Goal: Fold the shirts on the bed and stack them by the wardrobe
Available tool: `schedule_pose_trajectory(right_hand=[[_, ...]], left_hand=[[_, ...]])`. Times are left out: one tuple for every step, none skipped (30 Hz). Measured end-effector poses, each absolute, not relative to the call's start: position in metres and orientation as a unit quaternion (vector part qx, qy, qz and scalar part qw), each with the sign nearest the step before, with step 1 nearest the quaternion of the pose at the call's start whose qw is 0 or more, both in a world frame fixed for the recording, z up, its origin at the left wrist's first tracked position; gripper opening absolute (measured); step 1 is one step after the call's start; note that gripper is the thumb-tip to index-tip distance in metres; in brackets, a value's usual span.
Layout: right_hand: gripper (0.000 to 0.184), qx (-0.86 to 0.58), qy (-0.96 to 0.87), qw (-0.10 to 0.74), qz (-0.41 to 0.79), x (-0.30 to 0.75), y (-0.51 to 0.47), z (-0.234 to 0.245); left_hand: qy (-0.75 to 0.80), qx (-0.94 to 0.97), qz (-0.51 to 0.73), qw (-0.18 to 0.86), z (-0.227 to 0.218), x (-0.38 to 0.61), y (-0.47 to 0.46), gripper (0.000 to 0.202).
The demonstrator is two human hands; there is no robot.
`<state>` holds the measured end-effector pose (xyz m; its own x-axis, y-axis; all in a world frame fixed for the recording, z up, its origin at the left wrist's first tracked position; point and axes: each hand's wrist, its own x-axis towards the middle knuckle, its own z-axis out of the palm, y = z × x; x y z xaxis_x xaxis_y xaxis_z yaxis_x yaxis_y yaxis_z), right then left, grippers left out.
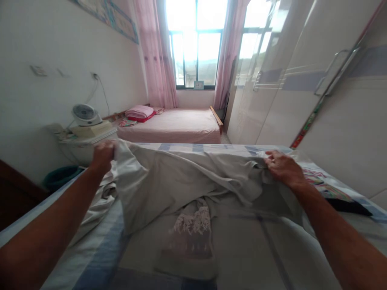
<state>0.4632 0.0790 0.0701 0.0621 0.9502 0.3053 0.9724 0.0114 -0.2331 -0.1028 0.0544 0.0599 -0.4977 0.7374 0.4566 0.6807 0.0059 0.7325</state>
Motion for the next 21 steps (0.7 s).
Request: schedule_pose_trajectory(right_hand=[[0.043,-0.7,-0.688,0.191,-0.023,0.463,0.083,0.058],[0.042,-0.693,-0.695,0.193,-0.018,0.463,0.083,0.046],[0.04,-0.678,-0.709,0.194,-0.011,0.462,0.081,0.034],[0.038,-0.656,-0.729,0.195,-0.002,0.459,0.076,0.023],[0.037,-0.629,-0.753,0.195,0.01,0.456,0.07,0.014],[0.037,-0.599,-0.777,0.193,0.022,0.452,0.063,0.006],[0.037,-0.569,-0.799,0.191,0.033,0.448,0.056,-0.001],[0.038,-0.545,-0.816,0.187,0.04,0.442,0.049,-0.005],[0.04,-0.53,-0.827,0.183,0.041,0.436,0.044,-0.009],[0.042,-0.519,-0.835,0.178,0.038,0.43,0.04,-0.011],[0.044,-0.511,-0.842,0.171,0.034,0.425,0.037,-0.013],[0.045,-0.504,-0.848,0.162,0.028,0.42,0.036,-0.015],[0.043,-0.499,-0.853,0.152,0.023,0.416,0.036,-0.017],[0.037,-0.5,-0.854,0.142,0.018,0.413,0.037,-0.019],[0.031,-0.506,-0.851,0.139,0.013,0.412,0.039,-0.02],[0.028,-0.518,-0.843,0.142,0.007,0.412,0.042,-0.021],[0.028,-0.534,-0.832,0.153,0.001,0.412,0.045,-0.022],[0.03,-0.551,-0.817,0.17,-0.008,0.414,0.047,-0.022],[0.031,-0.568,-0.801,0.189,-0.019,0.416,0.05,-0.021],[0.032,-0.581,-0.786,0.21,-0.032,0.417,0.052,-0.02],[0.033,-0.591,-0.773,0.227,-0.047,0.419,0.054,-0.018]], left_hand=[[0.717,0.495,0.489,0.031,0.052,-0.103,0.057,0.024],[0.725,0.495,0.478,0.034,0.043,-0.104,0.058,0.025],[0.731,0.497,0.467,0.039,0.034,-0.105,0.056,0.025],[0.737,0.503,0.45,0.041,0.026,-0.106,0.053,0.025],[0.742,0.516,0.426,0.043,0.019,-0.107,0.049,0.025],[0.747,0.533,0.397,0.042,0.013,-0.107,0.045,0.027],[0.749,0.553,0.364,0.038,0.008,-0.107,0.041,0.031],[0.747,0.577,0.33,0.031,0.004,-0.105,0.038,0.036],[0.74,0.604,0.296,0.021,0.001,-0.102,0.035,0.041],[0.729,0.631,0.266,0.011,-0.002,-0.097,0.032,0.047],[0.716,0.655,0.242,0.003,-0.005,-0.091,0.03,0.054],[0.704,0.676,0.219,-0.002,-0.007,-0.085,0.029,0.06],[0.695,0.692,0.194,-0.002,-0.01,-0.079,0.027,0.066],[0.692,0.702,0.167,0.001,-0.013,-0.073,0.026,0.072],[0.696,0.704,0.142,0.002,-0.015,-0.067,0.024,0.076],[0.704,0.7,0.12,-0.004,-0.017,-0.062,0.023,0.079],[0.714,0.692,0.104,-0.019,-0.018,-0.058,0.021,0.079],[0.721,0.685,0.095,-0.042,-0.019,-0.055,0.019,0.078],[0.722,0.682,0.092,-0.07,-0.019,-0.053,0.016,0.076],[0.717,0.684,0.093,-0.097,-0.018,-0.051,0.014,0.073],[0.708,0.69,0.095,-0.117,-0.017,-0.051,0.013,0.072]])
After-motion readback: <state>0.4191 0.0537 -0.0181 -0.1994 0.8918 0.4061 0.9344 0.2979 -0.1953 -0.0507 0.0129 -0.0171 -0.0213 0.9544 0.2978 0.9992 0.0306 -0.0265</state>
